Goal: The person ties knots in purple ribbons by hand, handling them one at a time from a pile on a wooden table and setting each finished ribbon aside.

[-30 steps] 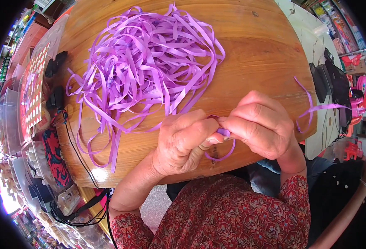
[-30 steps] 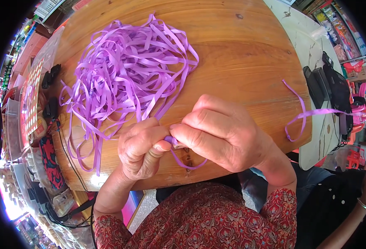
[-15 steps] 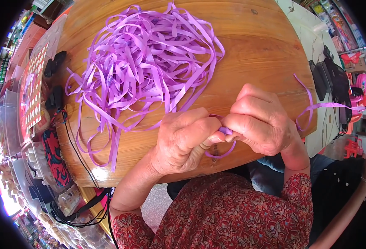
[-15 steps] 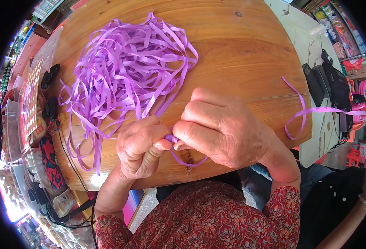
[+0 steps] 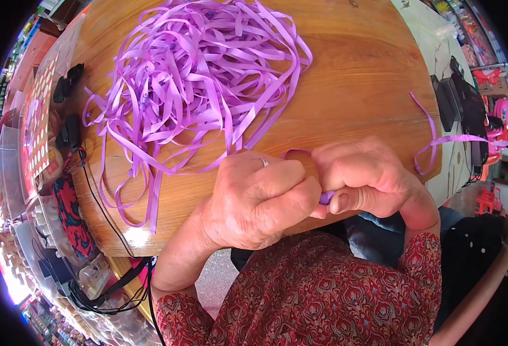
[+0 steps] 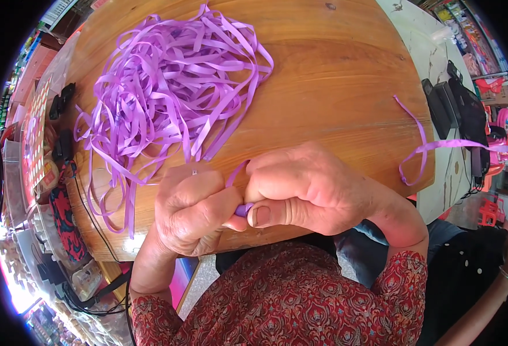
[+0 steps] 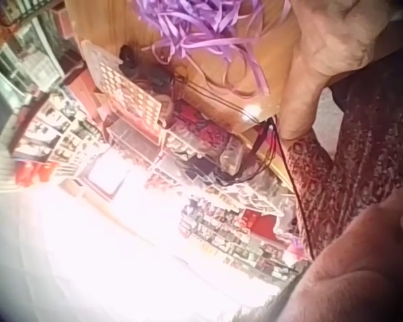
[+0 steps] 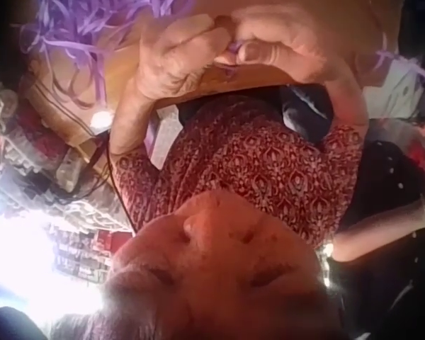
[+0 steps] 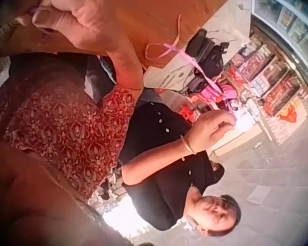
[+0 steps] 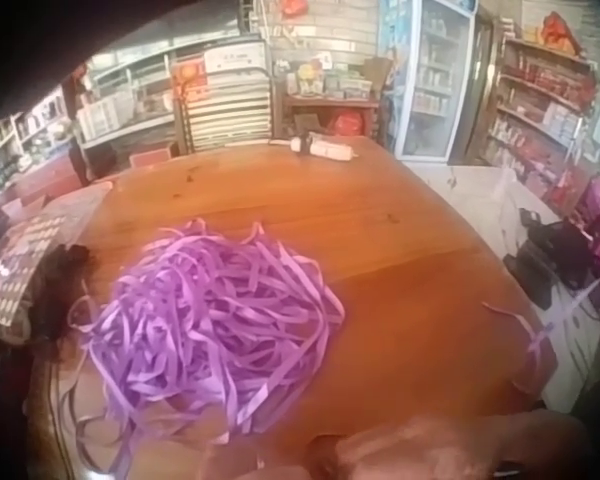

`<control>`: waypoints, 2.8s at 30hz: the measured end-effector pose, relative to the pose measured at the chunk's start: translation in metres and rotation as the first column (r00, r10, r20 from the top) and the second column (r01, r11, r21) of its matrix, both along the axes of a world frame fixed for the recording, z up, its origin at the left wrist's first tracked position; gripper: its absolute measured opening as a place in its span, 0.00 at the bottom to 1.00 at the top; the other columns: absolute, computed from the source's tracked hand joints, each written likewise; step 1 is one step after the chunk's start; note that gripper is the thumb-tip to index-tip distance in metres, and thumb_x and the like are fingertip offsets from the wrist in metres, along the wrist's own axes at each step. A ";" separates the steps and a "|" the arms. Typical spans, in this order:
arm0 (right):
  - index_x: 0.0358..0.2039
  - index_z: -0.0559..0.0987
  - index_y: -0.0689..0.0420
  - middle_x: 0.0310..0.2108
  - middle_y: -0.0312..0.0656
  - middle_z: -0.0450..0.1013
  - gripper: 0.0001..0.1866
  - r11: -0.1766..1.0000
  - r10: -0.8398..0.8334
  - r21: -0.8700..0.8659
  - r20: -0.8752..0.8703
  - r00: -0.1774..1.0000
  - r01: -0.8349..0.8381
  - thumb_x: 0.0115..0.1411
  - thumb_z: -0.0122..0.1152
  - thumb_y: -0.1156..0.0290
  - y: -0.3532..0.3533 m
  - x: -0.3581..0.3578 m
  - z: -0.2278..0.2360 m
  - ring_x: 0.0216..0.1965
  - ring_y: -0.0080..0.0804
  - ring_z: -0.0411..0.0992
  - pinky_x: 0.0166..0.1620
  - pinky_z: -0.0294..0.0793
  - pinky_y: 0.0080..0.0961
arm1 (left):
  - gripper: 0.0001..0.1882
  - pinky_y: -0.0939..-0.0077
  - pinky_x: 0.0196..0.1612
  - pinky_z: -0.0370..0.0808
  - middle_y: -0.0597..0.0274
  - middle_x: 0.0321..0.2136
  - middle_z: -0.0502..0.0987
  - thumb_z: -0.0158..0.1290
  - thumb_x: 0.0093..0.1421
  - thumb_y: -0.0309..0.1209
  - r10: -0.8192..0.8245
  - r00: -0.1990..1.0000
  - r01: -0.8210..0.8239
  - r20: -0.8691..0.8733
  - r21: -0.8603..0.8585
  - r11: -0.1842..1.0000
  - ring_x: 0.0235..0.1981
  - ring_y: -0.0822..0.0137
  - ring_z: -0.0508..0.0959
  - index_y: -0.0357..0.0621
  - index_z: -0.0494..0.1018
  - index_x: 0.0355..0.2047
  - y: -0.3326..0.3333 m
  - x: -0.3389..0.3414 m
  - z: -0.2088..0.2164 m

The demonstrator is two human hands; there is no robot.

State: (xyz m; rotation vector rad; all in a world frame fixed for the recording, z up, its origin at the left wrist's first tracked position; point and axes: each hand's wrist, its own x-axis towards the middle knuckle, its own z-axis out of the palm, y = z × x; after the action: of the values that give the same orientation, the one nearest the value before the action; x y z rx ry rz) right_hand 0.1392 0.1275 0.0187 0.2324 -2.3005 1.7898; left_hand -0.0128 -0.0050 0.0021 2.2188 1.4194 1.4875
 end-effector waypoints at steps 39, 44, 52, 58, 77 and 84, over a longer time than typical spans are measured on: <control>0.47 0.75 0.63 0.44 0.49 0.71 0.20 0.796 -0.411 0.438 -0.117 0.904 0.418 0.57 0.59 0.66 0.002 -0.007 -0.003 0.40 0.39 0.71 0.39 0.70 0.28 | 0.05 0.75 0.30 0.67 0.59 0.23 0.71 0.49 0.61 0.24 0.253 0.813 -0.150 0.524 -0.232 0.961 0.24 0.66 0.70 0.35 0.73 0.34 0.011 0.004 -0.023; 0.50 0.74 0.62 0.53 0.52 0.65 0.26 0.599 -0.342 0.654 -0.313 0.886 0.462 0.59 0.53 0.54 -0.003 -0.028 0.004 0.49 0.46 0.65 0.52 0.60 0.39 | 0.10 0.85 0.34 0.65 0.73 0.28 0.68 0.41 0.68 0.30 0.173 0.190 0.182 0.966 -0.208 0.961 0.31 0.81 0.64 0.40 0.70 0.39 0.010 0.030 -0.009; 0.63 0.53 0.65 0.59 0.49 0.59 0.43 0.983 -0.170 -0.052 0.090 0.981 0.175 0.60 0.46 0.42 -0.023 -0.052 -0.005 0.61 0.38 0.56 0.62 0.51 0.31 | 0.11 0.88 0.28 0.62 0.73 0.25 0.68 0.39 0.69 0.33 0.170 0.165 -0.003 0.972 -0.172 0.985 0.25 0.83 0.62 0.43 0.69 0.33 -0.009 0.018 0.010; 0.49 0.71 0.67 0.32 0.38 0.73 0.30 0.839 0.302 -0.534 0.303 0.904 -0.102 0.59 0.56 0.51 -0.058 -0.056 -0.007 0.25 0.16 0.68 0.28 0.66 0.13 | 0.16 0.83 0.12 0.47 0.75 0.09 0.53 0.39 0.67 0.44 0.133 0.066 -0.301 0.989 -0.108 0.948 0.09 0.81 0.52 0.47 0.67 0.30 -0.038 -0.028 0.067; 0.43 0.76 0.55 0.46 0.40 0.71 0.16 0.596 0.181 0.771 -0.398 0.899 0.222 0.54 0.61 0.64 -0.088 -0.214 -0.020 0.47 0.35 0.68 0.46 0.65 0.34 | 0.15 0.83 0.16 0.43 0.78 0.13 0.50 0.43 0.66 0.42 -0.116 0.376 -0.697 0.919 0.363 0.618 0.13 0.81 0.47 0.44 0.70 0.31 -0.151 -0.117 0.069; 0.47 0.74 0.56 0.52 0.41 0.67 0.24 0.316 -0.012 0.910 -0.280 0.960 0.269 0.53 0.60 0.56 -0.053 -0.214 -0.045 0.53 0.38 0.64 0.52 0.59 0.38 | 0.16 0.85 0.15 0.43 0.77 0.13 0.55 0.44 0.66 0.41 0.096 0.474 -0.773 0.875 0.361 0.521 0.12 0.83 0.48 0.42 0.71 0.29 -0.163 -0.125 0.072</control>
State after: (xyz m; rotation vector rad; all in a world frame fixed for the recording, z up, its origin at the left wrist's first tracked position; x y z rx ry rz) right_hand -0.0751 0.0746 -0.0260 0.3545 -2.7530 0.0515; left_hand -0.1374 -0.1684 0.0746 0.8502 1.2389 3.1810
